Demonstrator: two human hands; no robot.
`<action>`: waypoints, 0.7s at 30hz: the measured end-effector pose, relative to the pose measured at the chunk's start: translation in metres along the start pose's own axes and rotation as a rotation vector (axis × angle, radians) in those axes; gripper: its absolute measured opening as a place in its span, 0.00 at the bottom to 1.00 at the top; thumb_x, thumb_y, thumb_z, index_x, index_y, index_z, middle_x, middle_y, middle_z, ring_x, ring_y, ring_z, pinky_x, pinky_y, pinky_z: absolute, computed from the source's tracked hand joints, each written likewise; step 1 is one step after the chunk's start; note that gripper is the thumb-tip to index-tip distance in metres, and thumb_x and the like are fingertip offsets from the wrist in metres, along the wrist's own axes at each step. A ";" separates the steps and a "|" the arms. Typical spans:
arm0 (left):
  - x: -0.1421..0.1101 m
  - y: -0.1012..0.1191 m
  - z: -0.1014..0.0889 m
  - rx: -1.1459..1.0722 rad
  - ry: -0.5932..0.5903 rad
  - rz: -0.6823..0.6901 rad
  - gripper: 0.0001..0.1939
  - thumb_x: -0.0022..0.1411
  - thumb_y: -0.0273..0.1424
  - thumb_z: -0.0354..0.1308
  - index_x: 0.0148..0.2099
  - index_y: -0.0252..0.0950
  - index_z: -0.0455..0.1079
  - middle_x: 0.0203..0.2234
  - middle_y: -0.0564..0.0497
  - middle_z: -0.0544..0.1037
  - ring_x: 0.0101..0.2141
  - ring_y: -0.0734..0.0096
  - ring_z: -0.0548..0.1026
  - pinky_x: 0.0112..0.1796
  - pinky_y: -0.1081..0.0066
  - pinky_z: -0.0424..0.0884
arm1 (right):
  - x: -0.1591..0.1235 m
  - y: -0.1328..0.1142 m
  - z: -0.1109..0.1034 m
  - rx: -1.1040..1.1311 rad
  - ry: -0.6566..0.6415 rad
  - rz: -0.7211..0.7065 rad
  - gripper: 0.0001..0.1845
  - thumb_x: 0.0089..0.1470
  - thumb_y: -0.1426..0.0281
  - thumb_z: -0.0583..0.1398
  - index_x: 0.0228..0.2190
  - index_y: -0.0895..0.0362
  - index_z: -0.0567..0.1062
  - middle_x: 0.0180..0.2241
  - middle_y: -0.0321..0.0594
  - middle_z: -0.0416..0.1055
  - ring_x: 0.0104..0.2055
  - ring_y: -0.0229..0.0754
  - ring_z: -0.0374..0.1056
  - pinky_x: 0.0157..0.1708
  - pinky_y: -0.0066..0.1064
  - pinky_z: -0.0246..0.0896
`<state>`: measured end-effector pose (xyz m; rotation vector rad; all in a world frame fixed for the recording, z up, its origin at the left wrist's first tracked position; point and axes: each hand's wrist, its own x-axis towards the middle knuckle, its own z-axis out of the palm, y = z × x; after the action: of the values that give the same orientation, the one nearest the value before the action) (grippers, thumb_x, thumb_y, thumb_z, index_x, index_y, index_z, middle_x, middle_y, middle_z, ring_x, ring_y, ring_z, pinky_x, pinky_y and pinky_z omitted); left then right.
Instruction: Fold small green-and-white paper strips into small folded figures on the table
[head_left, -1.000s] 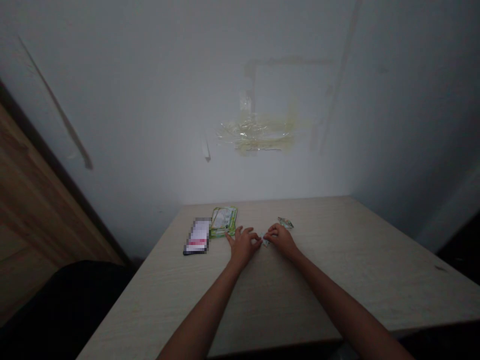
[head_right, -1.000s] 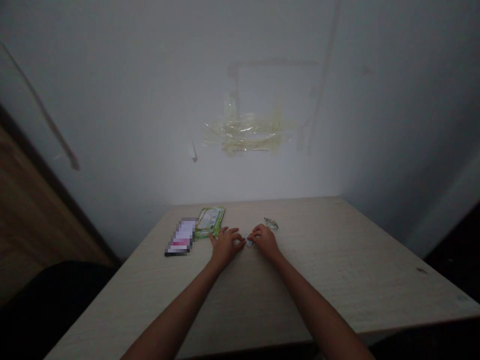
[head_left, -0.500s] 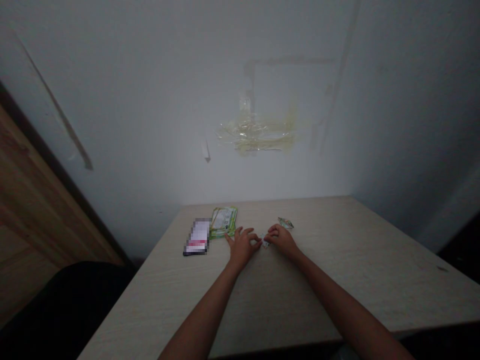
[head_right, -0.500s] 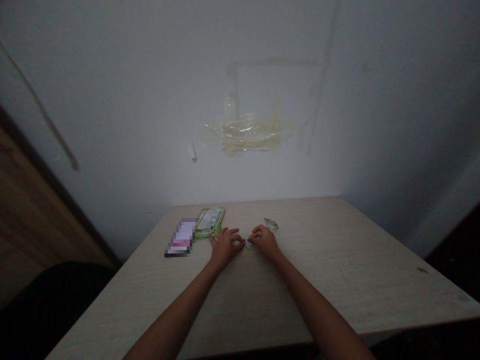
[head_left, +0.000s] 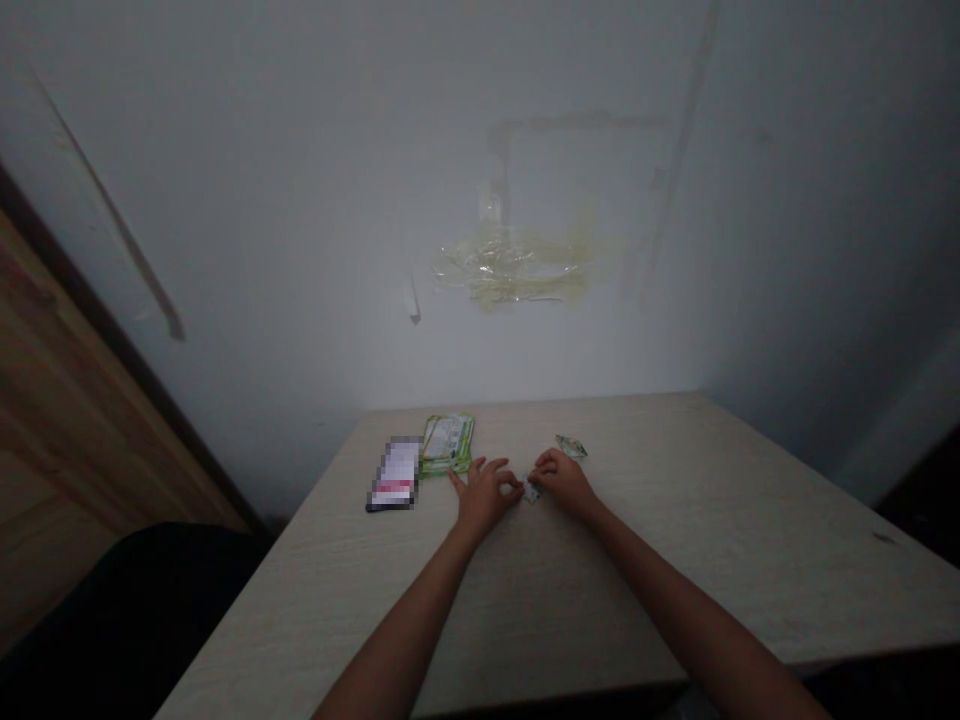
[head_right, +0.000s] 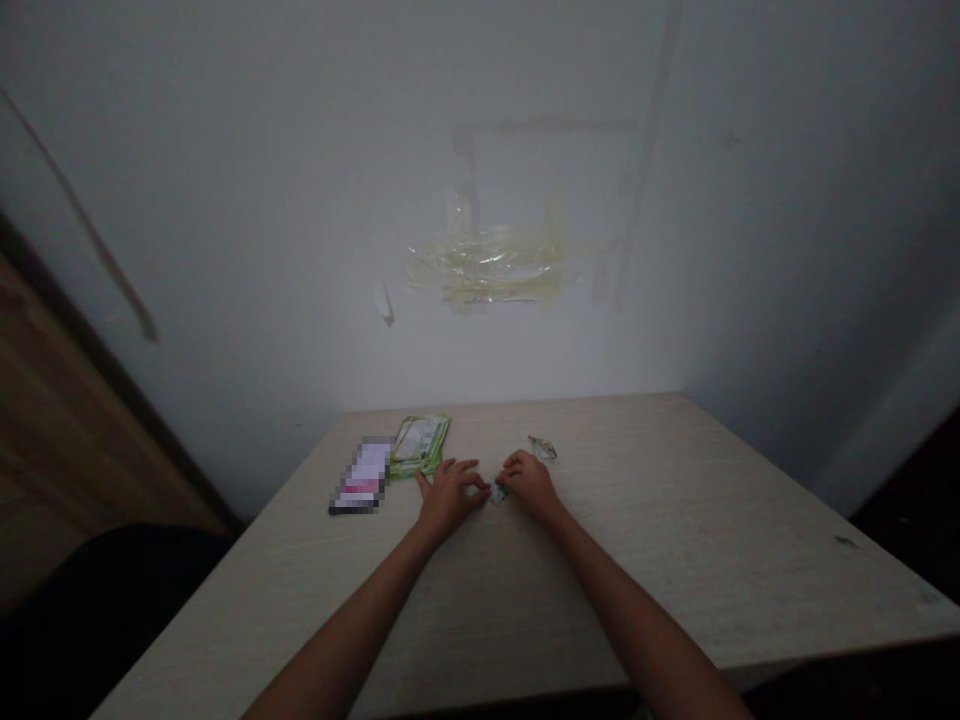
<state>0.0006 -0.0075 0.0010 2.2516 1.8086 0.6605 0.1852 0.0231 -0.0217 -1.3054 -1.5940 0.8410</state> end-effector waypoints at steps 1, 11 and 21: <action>0.000 0.000 0.000 0.001 -0.001 0.000 0.06 0.56 0.44 0.61 0.36 0.54 0.76 0.57 0.60 0.70 0.62 0.49 0.55 0.54 0.27 0.30 | 0.001 0.001 0.000 -0.019 0.008 -0.006 0.11 0.42 0.65 0.64 0.30 0.53 0.69 0.27 0.37 0.77 0.32 0.45 0.75 0.34 0.34 0.67; -0.001 0.000 -0.001 -0.019 -0.005 0.002 0.06 0.56 0.42 0.62 0.37 0.53 0.76 0.57 0.60 0.70 0.62 0.49 0.54 0.54 0.27 0.28 | 0.006 0.004 0.005 -0.045 0.081 -0.040 0.10 0.45 0.66 0.63 0.30 0.54 0.69 0.29 0.39 0.77 0.34 0.44 0.75 0.35 0.33 0.67; -0.003 0.002 0.001 0.020 0.092 -0.004 0.06 0.57 0.42 0.61 0.37 0.52 0.76 0.55 0.56 0.72 0.61 0.50 0.55 0.55 0.28 0.30 | 0.005 0.007 -0.001 0.113 0.068 -0.052 0.14 0.44 0.63 0.64 0.32 0.55 0.68 0.28 0.38 0.77 0.34 0.46 0.75 0.39 0.37 0.68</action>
<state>0.0024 -0.0109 0.0006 2.2644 1.8690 0.7600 0.1884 0.0290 -0.0265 -1.1952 -1.4990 0.8342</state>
